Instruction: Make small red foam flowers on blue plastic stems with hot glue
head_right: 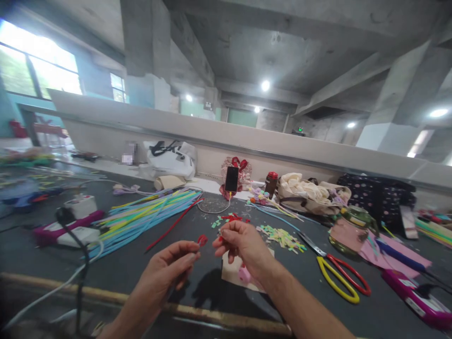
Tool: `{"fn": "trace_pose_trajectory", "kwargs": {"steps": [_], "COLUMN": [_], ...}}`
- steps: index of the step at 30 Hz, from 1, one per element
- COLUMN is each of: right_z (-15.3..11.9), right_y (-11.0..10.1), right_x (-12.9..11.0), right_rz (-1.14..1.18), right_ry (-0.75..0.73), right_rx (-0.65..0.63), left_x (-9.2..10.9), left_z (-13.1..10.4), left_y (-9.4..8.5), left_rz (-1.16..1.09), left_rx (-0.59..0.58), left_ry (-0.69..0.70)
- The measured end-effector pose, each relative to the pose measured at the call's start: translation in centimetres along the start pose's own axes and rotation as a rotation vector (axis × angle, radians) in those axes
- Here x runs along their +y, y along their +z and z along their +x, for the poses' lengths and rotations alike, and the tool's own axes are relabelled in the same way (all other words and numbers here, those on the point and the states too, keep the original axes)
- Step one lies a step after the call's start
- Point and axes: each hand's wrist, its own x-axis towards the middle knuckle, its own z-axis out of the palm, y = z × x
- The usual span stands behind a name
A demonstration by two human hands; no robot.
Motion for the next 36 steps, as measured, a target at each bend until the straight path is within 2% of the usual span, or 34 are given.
{"fn": "trace_pose_trajectory", "kwargs": {"steps": [5, 12, 19, 27, 36], "right_z": [0.3, 1.0, 0.9, 1.4, 1.5], "right_y": [4.3, 7.2, 8.3, 8.6, 8.5], "right_x": [0.9, 1.7, 2.6, 4.3, 4.4], "right_rz": [0.150, 0.214, 0.298, 0.342, 0.306], "right_ry": [-0.060, -0.092, -0.156, -0.210, -0.222], "right_rx": [0.049, 0.064, 0.156, 0.258, 0.288], "left_x": [0.6, 1.9, 1.4, 1.0, 1.0], "left_z": [-0.4, -0.6, -0.6, -0.6, -0.5], "left_y": [-0.3, -1.0, -0.7, -0.7, -0.9], "left_rz": [-0.013, 0.053, -0.083, -0.210, -0.256], "left_rx": [0.042, 0.123, 0.166, 0.214, 0.167], "left_ry": [0.079, 0.192, 0.245, 0.213, 0.148]}}
